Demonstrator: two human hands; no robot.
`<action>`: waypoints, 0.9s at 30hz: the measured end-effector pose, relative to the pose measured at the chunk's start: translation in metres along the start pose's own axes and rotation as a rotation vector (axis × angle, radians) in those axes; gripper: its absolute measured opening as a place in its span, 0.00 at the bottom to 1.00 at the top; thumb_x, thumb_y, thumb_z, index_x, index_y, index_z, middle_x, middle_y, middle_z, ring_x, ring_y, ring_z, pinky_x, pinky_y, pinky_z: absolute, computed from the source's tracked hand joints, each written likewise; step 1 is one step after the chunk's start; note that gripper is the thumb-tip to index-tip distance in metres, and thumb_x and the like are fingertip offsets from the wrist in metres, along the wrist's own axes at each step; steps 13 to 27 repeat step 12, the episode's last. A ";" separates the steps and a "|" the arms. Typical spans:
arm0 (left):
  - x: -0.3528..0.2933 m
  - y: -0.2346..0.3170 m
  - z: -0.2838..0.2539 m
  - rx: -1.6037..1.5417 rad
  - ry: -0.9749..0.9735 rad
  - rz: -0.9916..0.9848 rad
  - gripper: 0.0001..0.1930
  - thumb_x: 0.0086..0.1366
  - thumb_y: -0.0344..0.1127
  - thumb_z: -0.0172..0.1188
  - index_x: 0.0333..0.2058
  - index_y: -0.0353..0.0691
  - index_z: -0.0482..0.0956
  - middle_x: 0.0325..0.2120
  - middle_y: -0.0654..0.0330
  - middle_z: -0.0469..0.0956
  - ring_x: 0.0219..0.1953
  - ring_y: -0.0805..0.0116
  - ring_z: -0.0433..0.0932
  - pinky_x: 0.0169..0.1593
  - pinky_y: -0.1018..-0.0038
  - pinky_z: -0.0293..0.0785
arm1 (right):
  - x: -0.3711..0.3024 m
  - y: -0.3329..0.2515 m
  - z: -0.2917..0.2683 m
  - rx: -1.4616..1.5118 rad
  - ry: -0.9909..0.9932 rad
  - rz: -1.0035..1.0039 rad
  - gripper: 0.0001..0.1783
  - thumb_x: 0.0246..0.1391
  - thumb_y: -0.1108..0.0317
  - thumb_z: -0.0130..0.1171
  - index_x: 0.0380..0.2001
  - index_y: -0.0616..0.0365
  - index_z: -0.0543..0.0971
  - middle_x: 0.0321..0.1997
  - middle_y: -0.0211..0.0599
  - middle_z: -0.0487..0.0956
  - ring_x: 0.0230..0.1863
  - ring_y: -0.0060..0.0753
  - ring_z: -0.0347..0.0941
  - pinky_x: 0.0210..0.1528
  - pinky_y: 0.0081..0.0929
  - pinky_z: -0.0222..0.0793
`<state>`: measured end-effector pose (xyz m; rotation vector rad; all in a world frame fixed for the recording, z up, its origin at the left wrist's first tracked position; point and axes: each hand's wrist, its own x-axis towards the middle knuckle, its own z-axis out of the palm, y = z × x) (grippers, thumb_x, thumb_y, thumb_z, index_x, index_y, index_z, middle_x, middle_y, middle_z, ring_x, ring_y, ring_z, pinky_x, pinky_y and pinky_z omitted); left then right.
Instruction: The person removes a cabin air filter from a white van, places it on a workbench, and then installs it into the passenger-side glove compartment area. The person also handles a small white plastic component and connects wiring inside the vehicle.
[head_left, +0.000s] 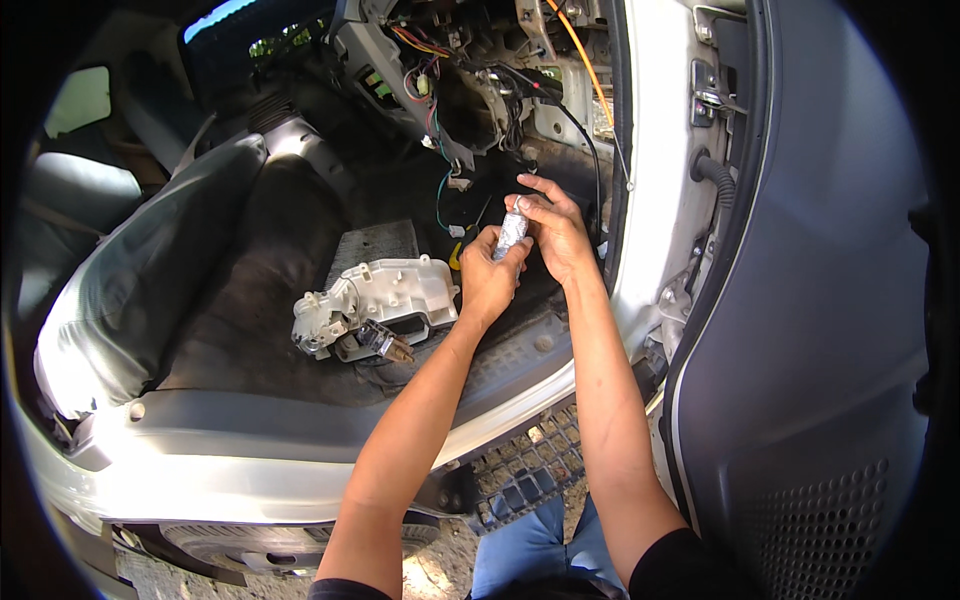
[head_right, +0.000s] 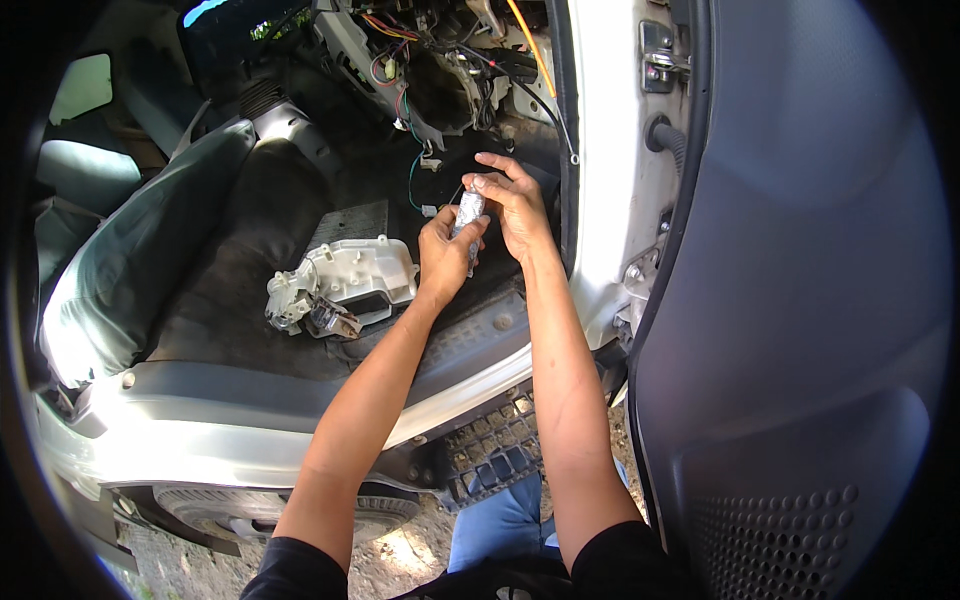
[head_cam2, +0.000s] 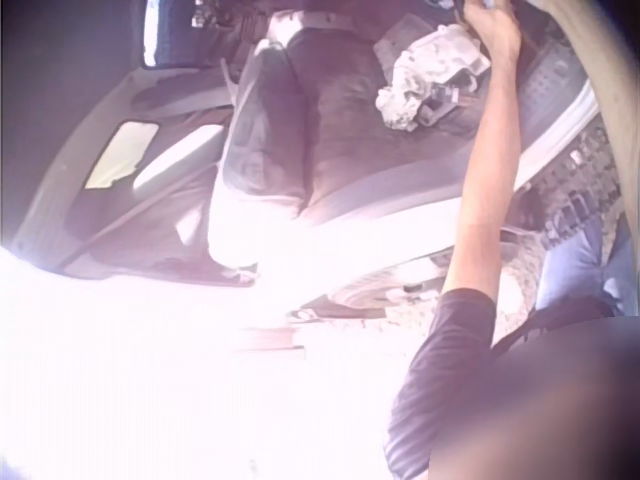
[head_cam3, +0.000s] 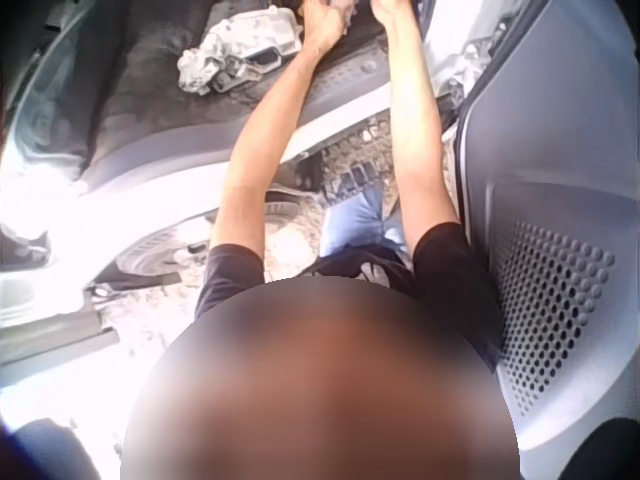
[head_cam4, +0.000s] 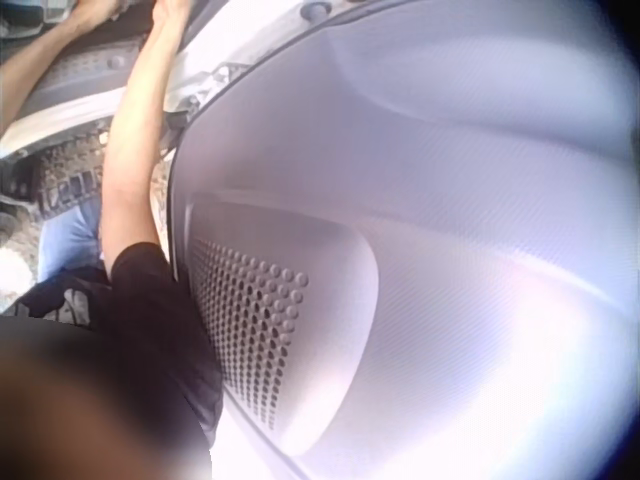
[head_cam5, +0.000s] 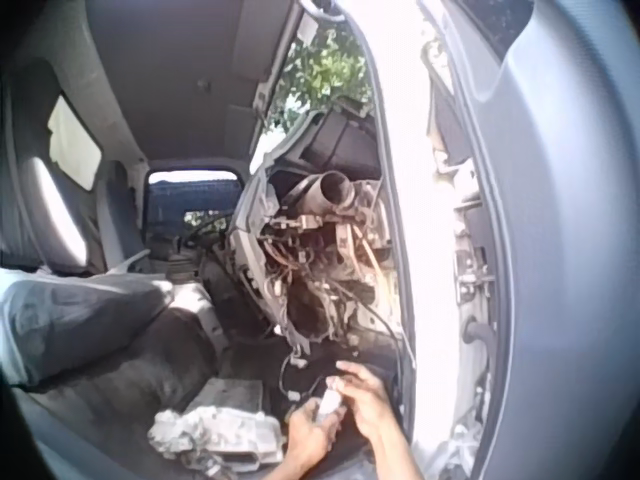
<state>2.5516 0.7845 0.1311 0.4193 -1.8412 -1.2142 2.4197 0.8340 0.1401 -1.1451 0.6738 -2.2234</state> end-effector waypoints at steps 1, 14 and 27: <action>0.000 -0.001 0.001 0.064 0.027 0.044 0.12 0.60 0.37 0.65 0.34 0.32 0.80 0.20 0.55 0.80 0.20 0.68 0.77 0.26 0.70 0.72 | 0.000 0.001 -0.001 -0.038 0.025 -0.002 0.23 0.55 0.74 0.67 0.54 0.60 0.77 0.39 0.37 0.84 0.43 0.26 0.79 0.48 0.27 0.74; 0.004 -0.010 0.005 0.194 0.117 0.099 0.14 0.59 0.40 0.67 0.35 0.33 0.81 0.24 0.46 0.82 0.27 0.54 0.82 0.35 0.62 0.75 | 0.000 0.000 0.002 -0.016 0.108 0.066 0.21 0.59 0.66 0.67 0.54 0.57 0.78 0.43 0.31 0.84 0.43 0.22 0.77 0.48 0.22 0.70; 0.004 -0.010 0.005 0.194 0.117 0.099 0.14 0.59 0.40 0.67 0.35 0.33 0.81 0.24 0.46 0.82 0.27 0.54 0.82 0.35 0.62 0.75 | 0.000 0.000 0.002 -0.016 0.108 0.066 0.21 0.59 0.66 0.67 0.54 0.57 0.78 0.43 0.31 0.84 0.43 0.22 0.77 0.48 0.22 0.70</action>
